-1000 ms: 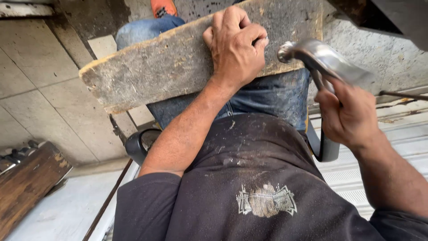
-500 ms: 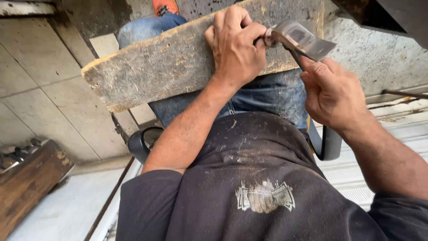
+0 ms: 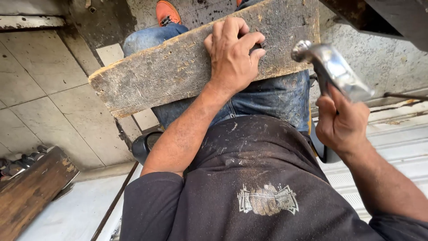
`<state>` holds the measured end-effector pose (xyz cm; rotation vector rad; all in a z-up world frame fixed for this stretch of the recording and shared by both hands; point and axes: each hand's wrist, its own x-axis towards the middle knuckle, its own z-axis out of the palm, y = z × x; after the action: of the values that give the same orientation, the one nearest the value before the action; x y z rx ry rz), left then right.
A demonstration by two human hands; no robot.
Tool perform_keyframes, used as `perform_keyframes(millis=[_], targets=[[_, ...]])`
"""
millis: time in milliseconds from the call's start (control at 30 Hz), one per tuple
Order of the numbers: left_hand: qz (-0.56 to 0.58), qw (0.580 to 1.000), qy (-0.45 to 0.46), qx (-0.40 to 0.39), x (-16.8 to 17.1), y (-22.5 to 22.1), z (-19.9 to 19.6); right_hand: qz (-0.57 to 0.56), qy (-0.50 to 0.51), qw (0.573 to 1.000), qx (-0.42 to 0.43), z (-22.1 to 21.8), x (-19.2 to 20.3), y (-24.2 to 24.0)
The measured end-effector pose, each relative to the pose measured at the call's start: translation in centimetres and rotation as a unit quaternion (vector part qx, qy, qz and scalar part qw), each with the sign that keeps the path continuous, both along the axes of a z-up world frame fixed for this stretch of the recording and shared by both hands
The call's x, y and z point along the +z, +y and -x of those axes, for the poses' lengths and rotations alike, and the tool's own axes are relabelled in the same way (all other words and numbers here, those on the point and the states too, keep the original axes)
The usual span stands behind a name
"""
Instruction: Hammering small nails into a piece of material on a wooden block for shoe repair.
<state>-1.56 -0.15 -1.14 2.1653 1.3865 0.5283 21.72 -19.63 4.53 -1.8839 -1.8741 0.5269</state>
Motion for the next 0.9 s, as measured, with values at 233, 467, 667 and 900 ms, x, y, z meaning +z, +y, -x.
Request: perform_keyframes(millis=[233, 467, 667, 900], targets=[[-0.024, 0.999, 0.015, -0.044, 1.3, 0.3, 0.2, 0.06, -0.068, 0.994, -0.063, -0.6, -3.2, -9.9], [-0.063, 0.997, -0.047, -0.023, 1.6, 0.7, -0.1, 0.066, -0.091, 0.994, 0.016, 0.3, -4.4, -10.1], [-0.074, 0.996, -0.043, -0.024, 1.2, 0.5, 0.1, 0.11, -0.109, 0.988, 0.025, 0.3, -4.4, -9.6], [-0.06, 0.997, -0.041, -0.032, 1.9, 0.5, 0.4, 0.097, -0.093, 0.99, 0.05, 0.6, -4.4, -8.9]])
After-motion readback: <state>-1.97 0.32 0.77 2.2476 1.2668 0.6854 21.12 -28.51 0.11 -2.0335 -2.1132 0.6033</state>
